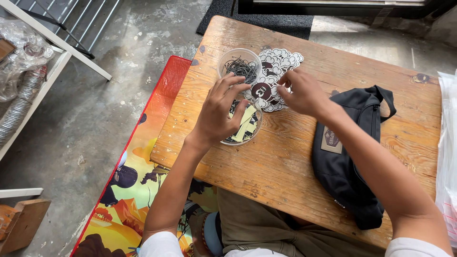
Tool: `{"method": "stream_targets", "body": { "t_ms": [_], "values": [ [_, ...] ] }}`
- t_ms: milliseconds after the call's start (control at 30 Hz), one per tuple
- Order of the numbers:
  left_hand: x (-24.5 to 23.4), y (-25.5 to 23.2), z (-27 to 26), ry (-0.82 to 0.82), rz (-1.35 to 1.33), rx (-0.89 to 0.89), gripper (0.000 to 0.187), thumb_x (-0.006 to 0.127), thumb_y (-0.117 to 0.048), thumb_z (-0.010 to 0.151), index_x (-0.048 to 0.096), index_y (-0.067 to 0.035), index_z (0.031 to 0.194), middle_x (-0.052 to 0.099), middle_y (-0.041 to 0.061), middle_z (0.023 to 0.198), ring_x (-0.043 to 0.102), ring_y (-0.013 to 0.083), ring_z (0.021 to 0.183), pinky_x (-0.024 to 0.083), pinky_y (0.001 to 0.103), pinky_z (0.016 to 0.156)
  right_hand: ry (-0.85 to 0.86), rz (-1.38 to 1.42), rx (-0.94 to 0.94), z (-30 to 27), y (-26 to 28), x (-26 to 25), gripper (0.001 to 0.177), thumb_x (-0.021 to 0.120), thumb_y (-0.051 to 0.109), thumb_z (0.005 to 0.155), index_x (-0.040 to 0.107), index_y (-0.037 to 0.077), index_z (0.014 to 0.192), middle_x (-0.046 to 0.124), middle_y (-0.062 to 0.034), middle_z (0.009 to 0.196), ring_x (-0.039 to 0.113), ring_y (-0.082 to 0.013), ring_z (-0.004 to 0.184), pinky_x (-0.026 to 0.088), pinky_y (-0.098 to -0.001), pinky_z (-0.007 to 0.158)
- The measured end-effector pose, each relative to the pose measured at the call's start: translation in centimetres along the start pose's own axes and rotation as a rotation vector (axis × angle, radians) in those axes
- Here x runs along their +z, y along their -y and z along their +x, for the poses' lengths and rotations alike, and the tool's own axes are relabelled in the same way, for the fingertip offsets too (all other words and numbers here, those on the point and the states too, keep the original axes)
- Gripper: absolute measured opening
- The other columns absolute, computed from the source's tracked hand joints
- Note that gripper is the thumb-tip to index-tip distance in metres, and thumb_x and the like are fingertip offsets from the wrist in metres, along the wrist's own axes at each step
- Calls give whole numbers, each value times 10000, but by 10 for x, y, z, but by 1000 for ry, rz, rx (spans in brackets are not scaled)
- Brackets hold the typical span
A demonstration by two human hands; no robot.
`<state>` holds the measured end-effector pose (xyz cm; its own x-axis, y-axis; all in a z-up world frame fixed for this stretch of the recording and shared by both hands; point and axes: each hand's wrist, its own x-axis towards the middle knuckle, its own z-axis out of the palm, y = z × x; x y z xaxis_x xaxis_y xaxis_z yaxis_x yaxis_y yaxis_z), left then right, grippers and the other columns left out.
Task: The person cleans a black fanny pack with a cloth and a brush, then attaches a decorative charm to the zipper. They wipe a plastic bag and place the cleaned bag inside it.
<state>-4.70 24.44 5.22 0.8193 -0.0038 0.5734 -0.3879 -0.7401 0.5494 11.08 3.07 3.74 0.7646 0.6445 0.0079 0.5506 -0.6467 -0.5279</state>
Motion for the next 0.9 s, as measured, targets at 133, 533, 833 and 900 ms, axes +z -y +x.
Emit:
{"method": "stream_targets", "body": {
  "t_ms": [133,533,833,900],
  "values": [
    [3,-12,1,-6,-21,19,290,632,-143,965,641,-157,1254,600,69,1265,532,391,1319,419,525,1090,-19,-298,65,-12,30,4,551,687,502,916,646,0,1141,599,-197,1064,608,-343,1020,502,-470,848],
    [12,-50,4,-36,-49,68,278,648,-90,941,654,-120,1218,617,89,1212,576,387,1253,453,508,1051,-278,37,76,-2,-24,18,267,780,325,905,680,96,1002,619,-76,823,657,-279,839,502,-416,719],
    [78,-99,12,-94,-590,-333,564,719,-201,922,403,-29,1356,518,132,1097,613,255,991,572,355,833,-470,726,150,-107,-4,-74,150,763,195,954,703,74,1020,692,-30,797,654,-53,781,530,-202,725],
    [108,-110,15,-12,-778,-430,666,757,-267,909,343,-24,1370,492,129,1098,591,234,978,581,347,824,-522,771,162,-138,-9,-79,141,776,167,958,702,63,1018,693,-27,792,655,-47,766,538,-200,723]
  ]
}}
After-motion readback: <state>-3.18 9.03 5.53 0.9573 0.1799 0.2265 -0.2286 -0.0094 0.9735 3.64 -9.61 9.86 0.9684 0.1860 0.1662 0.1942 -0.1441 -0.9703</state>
